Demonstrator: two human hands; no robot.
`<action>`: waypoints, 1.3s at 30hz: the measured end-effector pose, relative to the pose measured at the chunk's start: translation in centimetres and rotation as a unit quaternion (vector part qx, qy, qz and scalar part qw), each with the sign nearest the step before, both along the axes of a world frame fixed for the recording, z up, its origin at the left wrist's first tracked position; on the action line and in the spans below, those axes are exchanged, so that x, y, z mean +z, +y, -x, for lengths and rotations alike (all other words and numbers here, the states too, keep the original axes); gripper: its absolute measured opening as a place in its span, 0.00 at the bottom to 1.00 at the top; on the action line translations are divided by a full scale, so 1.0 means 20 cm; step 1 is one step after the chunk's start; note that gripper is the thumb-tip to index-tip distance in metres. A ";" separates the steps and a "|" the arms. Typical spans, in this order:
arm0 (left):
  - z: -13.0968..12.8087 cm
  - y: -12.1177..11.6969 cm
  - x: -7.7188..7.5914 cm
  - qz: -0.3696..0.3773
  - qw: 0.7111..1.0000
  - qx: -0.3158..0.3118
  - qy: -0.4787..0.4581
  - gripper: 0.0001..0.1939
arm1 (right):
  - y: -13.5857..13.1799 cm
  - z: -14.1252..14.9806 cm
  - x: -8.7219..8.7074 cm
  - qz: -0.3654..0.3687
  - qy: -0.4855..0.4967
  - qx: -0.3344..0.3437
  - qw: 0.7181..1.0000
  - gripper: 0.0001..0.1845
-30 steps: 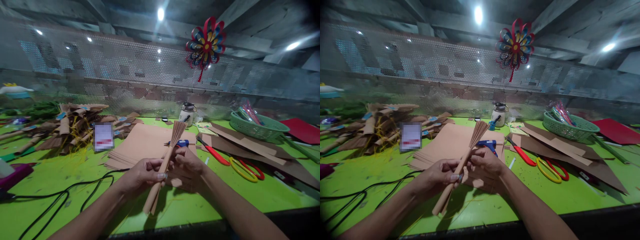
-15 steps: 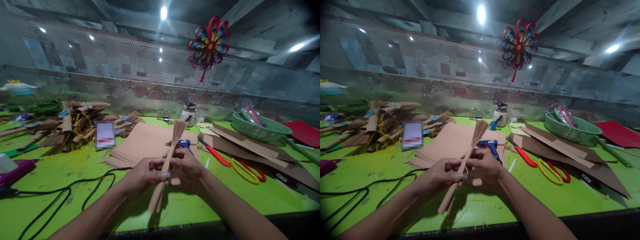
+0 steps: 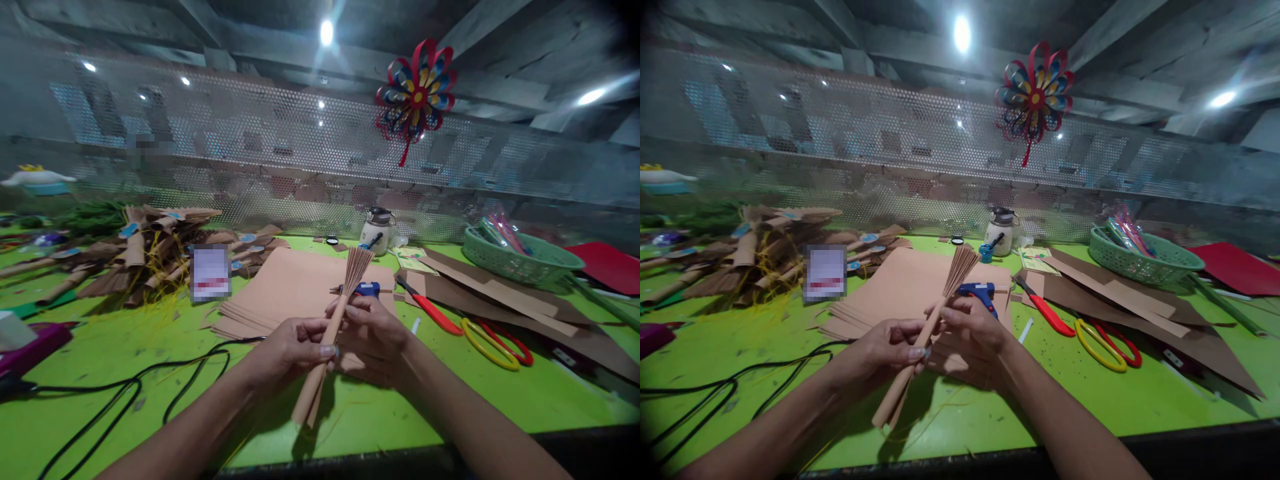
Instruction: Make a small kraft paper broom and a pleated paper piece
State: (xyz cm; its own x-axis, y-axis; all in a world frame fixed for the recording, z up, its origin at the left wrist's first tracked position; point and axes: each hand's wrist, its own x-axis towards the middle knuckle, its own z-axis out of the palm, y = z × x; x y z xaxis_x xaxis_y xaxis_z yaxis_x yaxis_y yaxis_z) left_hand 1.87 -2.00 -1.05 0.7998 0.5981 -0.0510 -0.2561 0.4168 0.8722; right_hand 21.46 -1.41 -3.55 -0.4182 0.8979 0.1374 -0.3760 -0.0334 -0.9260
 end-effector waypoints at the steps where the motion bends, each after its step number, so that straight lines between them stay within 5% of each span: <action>1: 0.00 0.00 0.01 0.003 1.000 0.001 -0.003 0.19 | 0.00 0.00 0.00 -0.002 0.006 -0.003 1.000 0.18; 12: -0.01 0.00 -0.03 -0.033 0.999 -0.007 0.008 0.20 | -0.04 0.06 0.02 0.020 -0.013 -0.088 0.996 0.13; 26: -0.01 0.04 -0.10 -0.055 0.995 0.007 0.082 0.14 | -0.02 0.04 0.05 0.032 0.043 -0.104 0.993 0.12; 39: -0.02 0.00 -0.07 -0.106 0.989 0.019 0.098 0.17 | 0.04 0.02 0.02 0.026 0.031 -0.129 0.991 0.12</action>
